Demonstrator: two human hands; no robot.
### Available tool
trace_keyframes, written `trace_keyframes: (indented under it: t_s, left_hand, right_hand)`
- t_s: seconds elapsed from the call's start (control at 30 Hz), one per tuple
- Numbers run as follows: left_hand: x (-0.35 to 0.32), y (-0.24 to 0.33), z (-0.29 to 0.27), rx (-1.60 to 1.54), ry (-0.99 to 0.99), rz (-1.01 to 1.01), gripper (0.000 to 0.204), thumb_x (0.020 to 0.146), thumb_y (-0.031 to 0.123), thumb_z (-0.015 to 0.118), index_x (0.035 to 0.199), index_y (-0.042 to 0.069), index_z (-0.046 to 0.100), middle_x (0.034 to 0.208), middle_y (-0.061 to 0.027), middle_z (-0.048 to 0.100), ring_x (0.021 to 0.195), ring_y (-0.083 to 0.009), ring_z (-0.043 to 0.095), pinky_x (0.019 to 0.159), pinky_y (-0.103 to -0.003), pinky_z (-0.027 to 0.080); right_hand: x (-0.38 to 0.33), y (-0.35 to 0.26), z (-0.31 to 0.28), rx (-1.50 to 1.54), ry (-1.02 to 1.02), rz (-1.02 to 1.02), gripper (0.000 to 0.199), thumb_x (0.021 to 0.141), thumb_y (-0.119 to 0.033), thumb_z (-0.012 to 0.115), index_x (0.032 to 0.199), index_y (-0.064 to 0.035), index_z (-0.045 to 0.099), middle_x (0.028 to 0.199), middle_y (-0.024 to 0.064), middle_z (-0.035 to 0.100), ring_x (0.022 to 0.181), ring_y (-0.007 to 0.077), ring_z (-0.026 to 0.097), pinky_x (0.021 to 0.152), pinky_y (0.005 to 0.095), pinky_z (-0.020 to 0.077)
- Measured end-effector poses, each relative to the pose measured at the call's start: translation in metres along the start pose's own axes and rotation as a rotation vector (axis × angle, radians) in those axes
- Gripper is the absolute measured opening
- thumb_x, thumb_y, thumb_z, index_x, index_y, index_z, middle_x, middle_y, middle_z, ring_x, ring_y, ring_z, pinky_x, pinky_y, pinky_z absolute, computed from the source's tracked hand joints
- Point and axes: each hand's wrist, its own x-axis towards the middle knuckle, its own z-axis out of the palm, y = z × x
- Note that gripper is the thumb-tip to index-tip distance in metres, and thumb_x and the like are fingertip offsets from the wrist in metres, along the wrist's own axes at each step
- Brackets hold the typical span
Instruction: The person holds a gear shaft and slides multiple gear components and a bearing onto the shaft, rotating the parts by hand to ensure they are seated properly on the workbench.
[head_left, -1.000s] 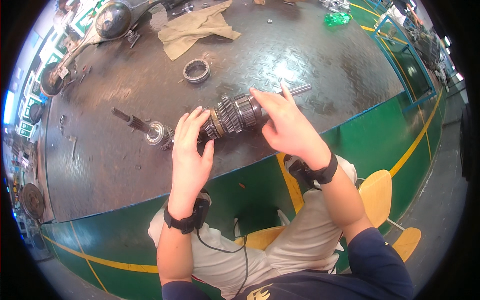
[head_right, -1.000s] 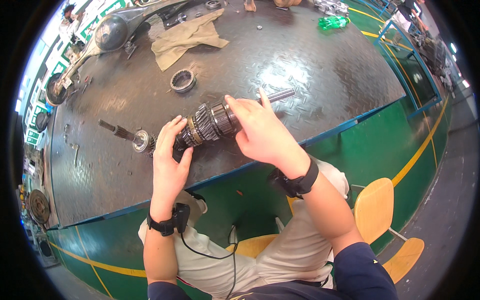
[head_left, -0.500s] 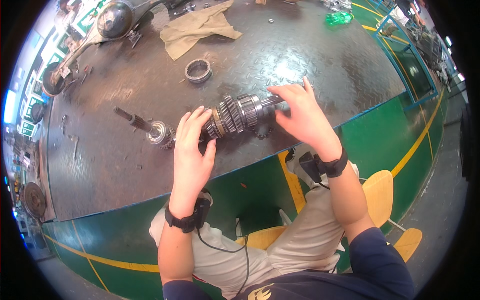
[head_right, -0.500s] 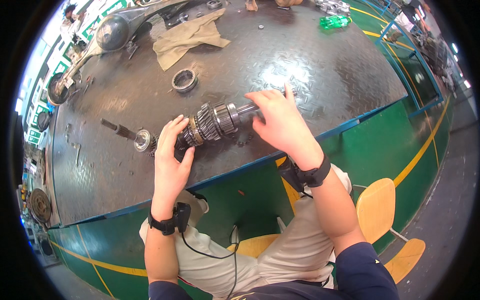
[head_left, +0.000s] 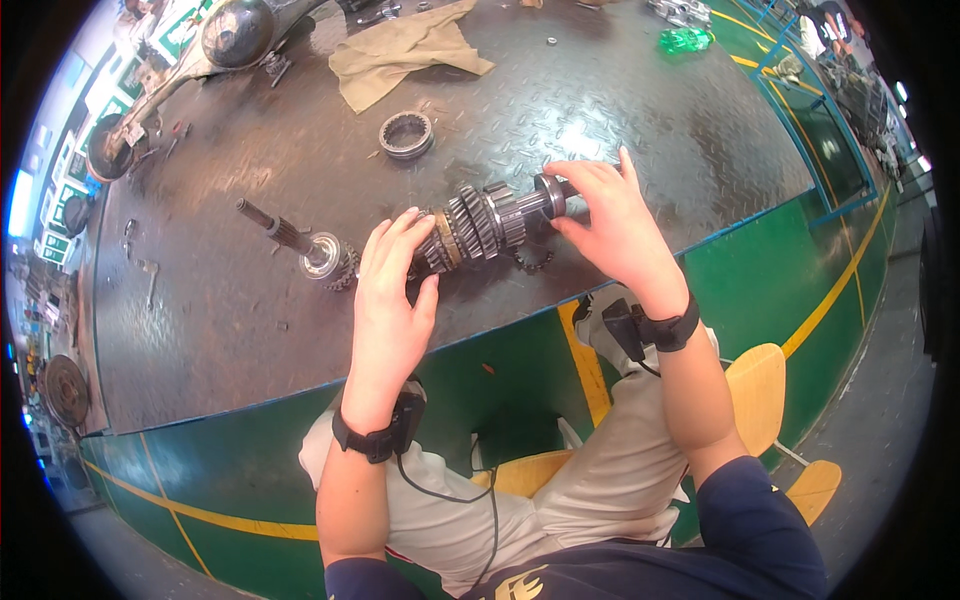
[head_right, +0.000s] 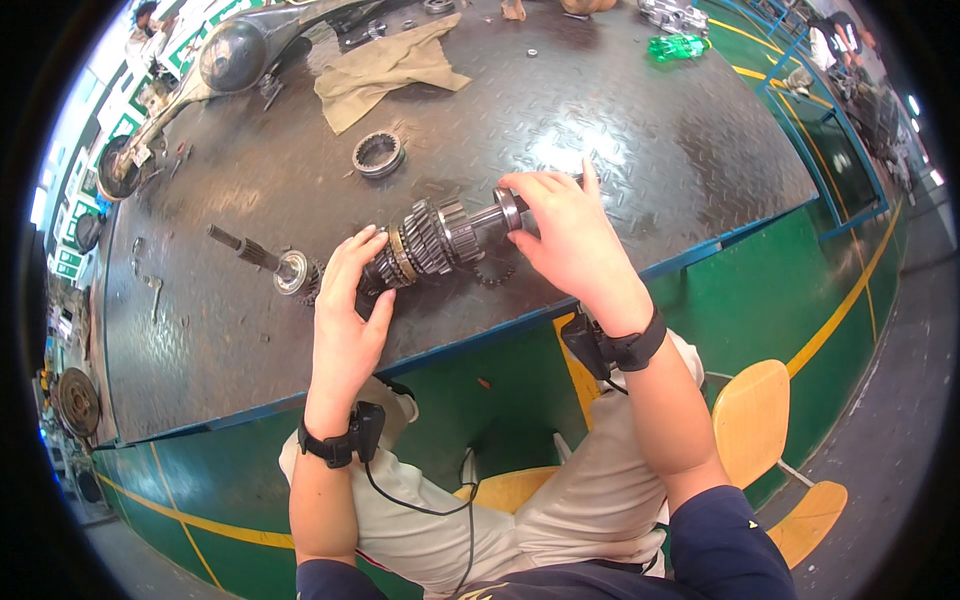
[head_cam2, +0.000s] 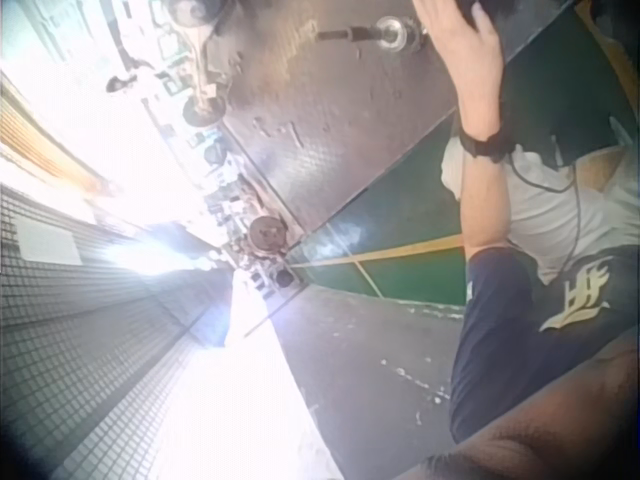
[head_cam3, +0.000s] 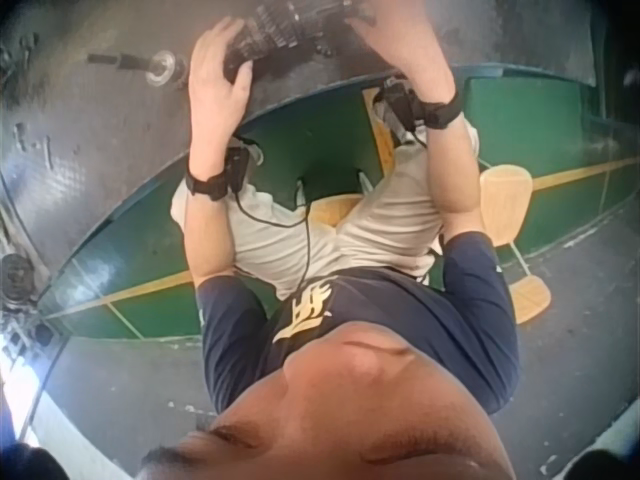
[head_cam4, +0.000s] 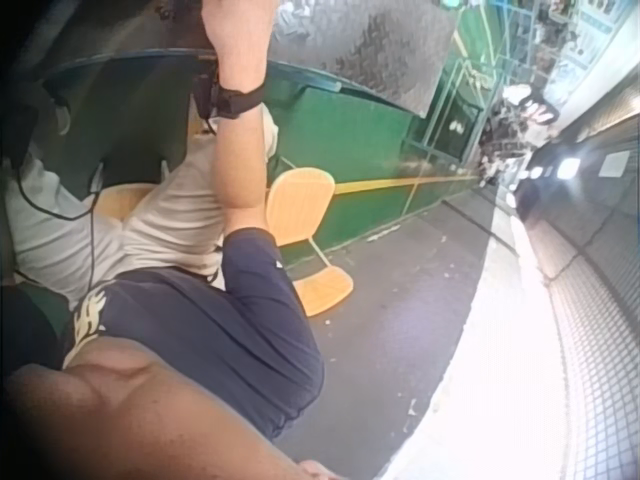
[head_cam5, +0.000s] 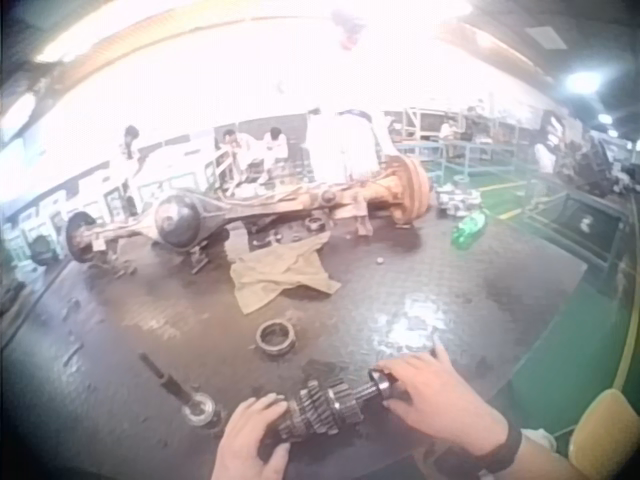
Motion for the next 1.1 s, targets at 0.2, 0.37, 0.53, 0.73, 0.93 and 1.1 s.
trace_keyframes:
  t_s: [0.2, 0.37, 0.53, 0.73, 0.93, 1.1]
  left_hand:
    - [0.0, -0.002, 0.004, -0.03, 0.002, -0.006, 0.063, 0.083, -0.011, 0.072, 0.143, 0.006, 0.062, 0.151, -0.0166, 0.06, 0.147, -0.0428, 0.047, 0.123, -0.048, 0.039]
    - [-0.001, -0.001, 0.001, 0.012, 0.003, 0.0, 0.06, 0.083, -0.009, 0.072, 0.141, 0.002, 0.062, 0.151, -0.0195, 0.06, 0.146, -0.0383, 0.052, 0.123, -0.045, 0.039]
    - [0.002, 0.003, 0.003, 0.009, 0.0, -0.001, 0.059, 0.083, -0.009, 0.072, 0.14, 0.003, 0.063, 0.151, -0.0192, 0.06, 0.145, -0.0381, 0.053, 0.123, -0.045, 0.039]
    - [0.001, -0.002, 0.004, 0.014, 0.015, 0.01, 0.058, 0.082, -0.01, 0.073, 0.139, 0.003, 0.063, 0.15, -0.0186, 0.061, 0.144, -0.0373, 0.054, 0.123, -0.045, 0.04]
    - [0.003, 0.0, 0.001, 0.021, 0.01, 0.016, 0.058, 0.081, -0.009, 0.073, 0.138, 0.002, 0.063, 0.15, -0.018, 0.061, 0.143, -0.0366, 0.055, 0.122, -0.044, 0.041]
    - [0.002, -0.003, 0.006, 0.024, 0.021, 0.022, 0.058, 0.081, -0.008, 0.074, 0.137, 0.002, 0.063, 0.15, -0.0179, 0.061, 0.143, -0.0366, 0.056, 0.122, -0.044, 0.041]
  right_hand:
    - [0.0, -0.013, 0.021, 0.003, 0.045, -0.152, 0.05, 0.082, -0.004, 0.081, 0.129, -0.0081, 0.064, 0.127, 0.0089, 0.071, 0.125, 0.0295, 0.065, 0.125, 0.0614, 0.0281]
    - [0.001, -0.005, 0.01, 0.049, -0.016, -0.102, 0.049, 0.083, -0.004, 0.08, 0.129, -0.01, 0.064, 0.127, 0.0073, 0.07, 0.127, 0.0299, 0.063, 0.124, 0.0661, 0.0281]
    - [0.001, -0.004, 0.012, 0.071, -0.031, -0.049, 0.051, 0.083, -0.004, 0.079, 0.131, -0.0102, 0.064, 0.13, 0.007, 0.07, 0.13, 0.029, 0.062, 0.124, 0.0661, 0.0275]
    - [0.005, -0.012, 0.019, 0.018, -0.012, -0.12, 0.057, 0.08, -0.003, 0.08, 0.135, -0.0101, 0.065, 0.134, 0.0069, 0.069, 0.133, 0.0282, 0.06, 0.126, 0.0642, 0.0258]
    - [0.001, 0.016, -0.01, -0.045, 0.016, -0.025, 0.053, 0.081, -0.003, 0.081, 0.131, -0.0117, 0.067, 0.129, 0.0068, 0.072, 0.127, 0.029, 0.063, 0.115, 0.0565, 0.0365]
    - [0.006, 0.004, 0.007, 0.014, -0.034, -0.071, 0.053, 0.08, -0.004, 0.082, 0.131, -0.0092, 0.066, 0.13, 0.008, 0.072, 0.129, 0.0294, 0.063, 0.123, 0.0581, 0.0318]
